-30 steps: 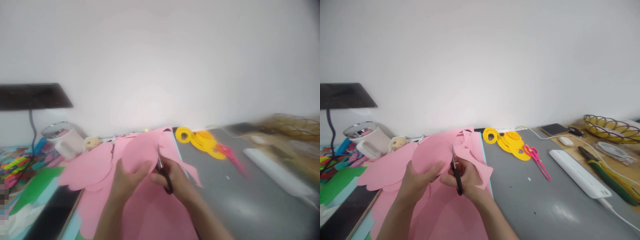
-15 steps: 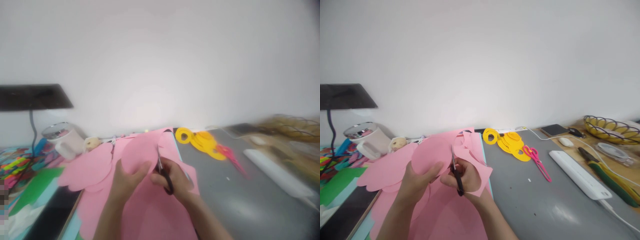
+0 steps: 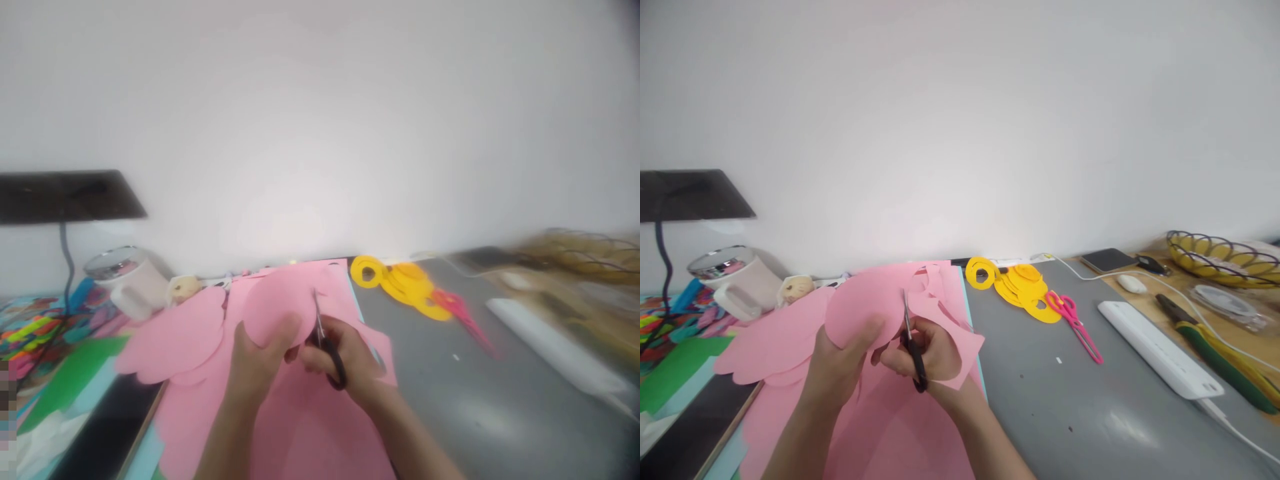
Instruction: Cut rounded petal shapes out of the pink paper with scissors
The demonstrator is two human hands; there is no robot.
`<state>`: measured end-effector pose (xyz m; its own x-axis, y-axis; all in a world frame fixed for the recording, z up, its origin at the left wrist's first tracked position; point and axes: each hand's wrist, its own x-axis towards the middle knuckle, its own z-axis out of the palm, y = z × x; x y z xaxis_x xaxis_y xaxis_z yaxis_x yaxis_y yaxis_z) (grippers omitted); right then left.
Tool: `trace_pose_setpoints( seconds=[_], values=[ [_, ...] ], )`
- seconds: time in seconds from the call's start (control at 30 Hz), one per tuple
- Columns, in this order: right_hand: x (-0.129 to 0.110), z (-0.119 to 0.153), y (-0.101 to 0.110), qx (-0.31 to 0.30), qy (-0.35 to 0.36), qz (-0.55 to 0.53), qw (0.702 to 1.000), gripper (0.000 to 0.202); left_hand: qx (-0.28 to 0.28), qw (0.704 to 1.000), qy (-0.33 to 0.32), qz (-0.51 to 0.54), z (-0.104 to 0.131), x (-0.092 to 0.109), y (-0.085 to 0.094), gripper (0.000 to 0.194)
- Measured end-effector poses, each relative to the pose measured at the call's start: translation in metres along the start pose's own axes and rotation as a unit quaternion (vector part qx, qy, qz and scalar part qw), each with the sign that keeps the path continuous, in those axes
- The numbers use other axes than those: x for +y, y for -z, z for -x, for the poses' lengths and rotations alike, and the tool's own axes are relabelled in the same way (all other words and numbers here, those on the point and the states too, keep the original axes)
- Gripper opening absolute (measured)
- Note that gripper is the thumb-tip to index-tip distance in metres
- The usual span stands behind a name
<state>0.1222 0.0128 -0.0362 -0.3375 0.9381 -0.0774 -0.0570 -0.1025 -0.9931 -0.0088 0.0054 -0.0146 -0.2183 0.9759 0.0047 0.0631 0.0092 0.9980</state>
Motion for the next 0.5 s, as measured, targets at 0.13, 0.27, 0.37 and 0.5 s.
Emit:
trace_pose_setpoints(
  seconds=[0.13,0.27,0.37,0.5],
  values=[
    [-0.0019,0.0005,-0.0001,-0.006,0.006,0.003,1.000,0.021,-0.016,1.000,0.009,-0.006,0.0000,0.0028,0.0006,0.024],
    [-0.0040,0.0012,-0.0007,-0.005,0.011,0.000,1.000,0.026,-0.028,0.999,0.002,-0.017,-0.0003,0.0024,0.0036,0.021],
    [-0.0034,0.0007,-0.0006,0.005,0.012,-0.020,1.000,0.032,-0.025,0.999,0.001,-0.030,0.0003,0.0020,0.0047,0.025],
    [-0.0020,0.0000,-0.0001,-0.002,0.013,-0.035,0.999,0.037,-0.026,0.999,0.000,-0.034,0.0015,0.0036,0.0047,0.027]
  ],
)
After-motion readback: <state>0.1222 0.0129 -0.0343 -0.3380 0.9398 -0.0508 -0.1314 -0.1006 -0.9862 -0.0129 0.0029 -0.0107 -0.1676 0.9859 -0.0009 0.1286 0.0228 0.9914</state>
